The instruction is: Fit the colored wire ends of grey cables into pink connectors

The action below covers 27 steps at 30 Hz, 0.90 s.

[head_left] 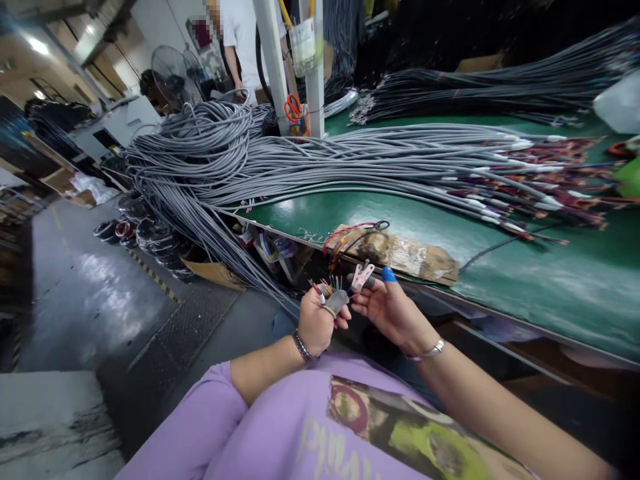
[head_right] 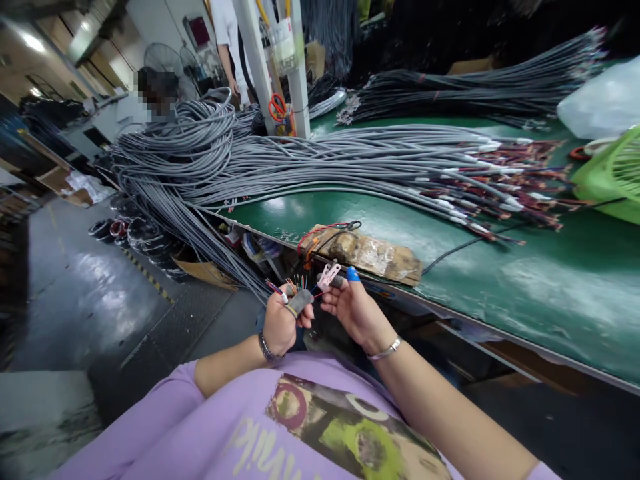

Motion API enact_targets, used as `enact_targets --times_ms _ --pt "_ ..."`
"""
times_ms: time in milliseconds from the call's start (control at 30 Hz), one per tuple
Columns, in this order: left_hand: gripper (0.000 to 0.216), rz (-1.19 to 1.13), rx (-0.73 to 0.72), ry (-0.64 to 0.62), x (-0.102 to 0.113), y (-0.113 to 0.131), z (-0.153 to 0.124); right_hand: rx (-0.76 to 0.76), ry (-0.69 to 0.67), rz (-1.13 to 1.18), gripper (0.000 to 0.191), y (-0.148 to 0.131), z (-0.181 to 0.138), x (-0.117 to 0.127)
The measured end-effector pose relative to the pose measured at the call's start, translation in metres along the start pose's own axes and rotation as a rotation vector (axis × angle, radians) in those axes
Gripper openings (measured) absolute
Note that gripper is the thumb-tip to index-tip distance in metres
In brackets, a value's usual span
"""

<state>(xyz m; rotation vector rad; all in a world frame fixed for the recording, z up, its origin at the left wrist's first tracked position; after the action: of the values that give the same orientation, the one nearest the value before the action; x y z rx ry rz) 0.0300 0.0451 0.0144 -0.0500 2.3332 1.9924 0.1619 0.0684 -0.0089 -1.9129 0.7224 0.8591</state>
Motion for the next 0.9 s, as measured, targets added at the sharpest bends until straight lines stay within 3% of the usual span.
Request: enact_targets --times_ms 200,433,667,900 --pt "0.036 -0.004 0.008 0.022 -0.011 0.007 0.004 0.065 0.02 0.035 0.03 -0.003 0.01 -0.006" --pt "0.041 0.066 0.044 0.016 -0.012 0.003 0.006 0.173 0.052 0.062 0.032 -0.001 0.016 -0.004" --pt "0.043 0.084 0.064 -0.007 -0.009 -0.001 0.003 0.1 0.068 0.039 0.035 -0.001 0.007 -0.007" --pt "0.035 0.11 0.046 -0.101 0.002 -0.016 0.004 0.092 0.166 -0.024 0.033 -0.006 0.001 0.018"
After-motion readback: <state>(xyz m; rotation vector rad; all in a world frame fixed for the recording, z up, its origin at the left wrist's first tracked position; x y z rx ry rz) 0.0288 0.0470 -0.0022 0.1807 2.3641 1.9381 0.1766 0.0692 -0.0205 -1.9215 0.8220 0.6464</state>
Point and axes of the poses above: each hand's wrist, its own z-axis towards the middle knuckle, its own x-axis out of the back of the hand, y = z × x, the point moved 3 cm from there along z, towards the middle knuckle, and after that the axes turned 11 degrees about z, right-handed, at the moved point
